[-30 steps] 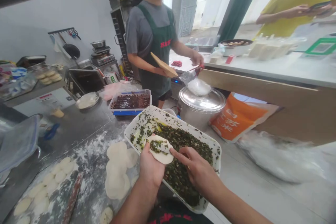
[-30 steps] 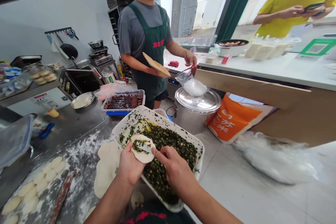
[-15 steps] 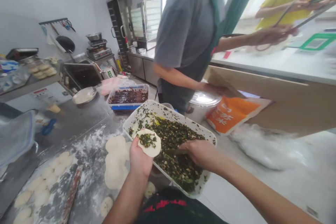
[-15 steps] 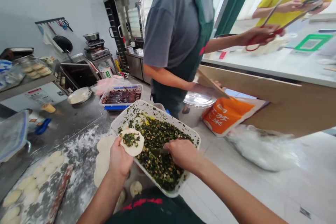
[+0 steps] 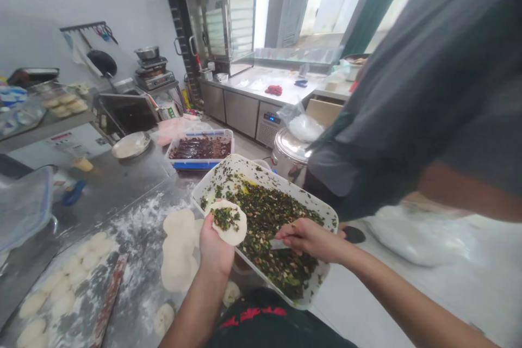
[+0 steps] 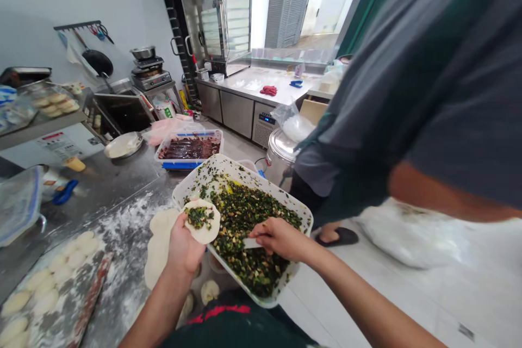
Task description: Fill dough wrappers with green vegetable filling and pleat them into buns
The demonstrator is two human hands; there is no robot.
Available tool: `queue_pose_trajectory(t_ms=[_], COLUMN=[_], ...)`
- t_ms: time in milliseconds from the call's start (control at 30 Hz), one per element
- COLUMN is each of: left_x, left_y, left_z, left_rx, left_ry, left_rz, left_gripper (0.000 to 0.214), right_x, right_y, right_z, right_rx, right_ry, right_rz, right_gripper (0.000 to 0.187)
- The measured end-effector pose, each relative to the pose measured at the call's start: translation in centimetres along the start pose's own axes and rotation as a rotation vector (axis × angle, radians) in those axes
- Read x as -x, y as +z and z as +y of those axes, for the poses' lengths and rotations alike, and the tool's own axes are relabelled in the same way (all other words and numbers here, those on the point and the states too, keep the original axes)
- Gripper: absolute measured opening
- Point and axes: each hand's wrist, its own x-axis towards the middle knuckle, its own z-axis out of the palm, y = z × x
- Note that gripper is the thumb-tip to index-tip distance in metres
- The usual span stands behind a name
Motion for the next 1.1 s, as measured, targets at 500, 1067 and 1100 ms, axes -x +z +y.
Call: queue_pose_trajectory(t_ms=[500, 1067, 1100], left_x=[0.0, -0.7, -0.6], left_y=[2.4, 2.2, 2.4], left_z=[-3.5, -2.7, -2.8], left_rx=[0.058, 0.096, 0.101], left_ry=[-0.137, -0.099, -0.099], left_rz=[0.057, 0.07, 0.074], left_gripper=[0.027, 0.024, 0.024], right_x=[1.4, 2.1, 1.8], right_y=[2.0, 4.0, 4.3], right_z=[-3.5, -3.3, -3.3], right_rx=[0.267, 0.5, 0.514], right_ry=[-0.108, -0.176, -0.188], right_rz=[0.586, 0.592, 0.597], right_gripper=[0.038, 0.057, 0.059])
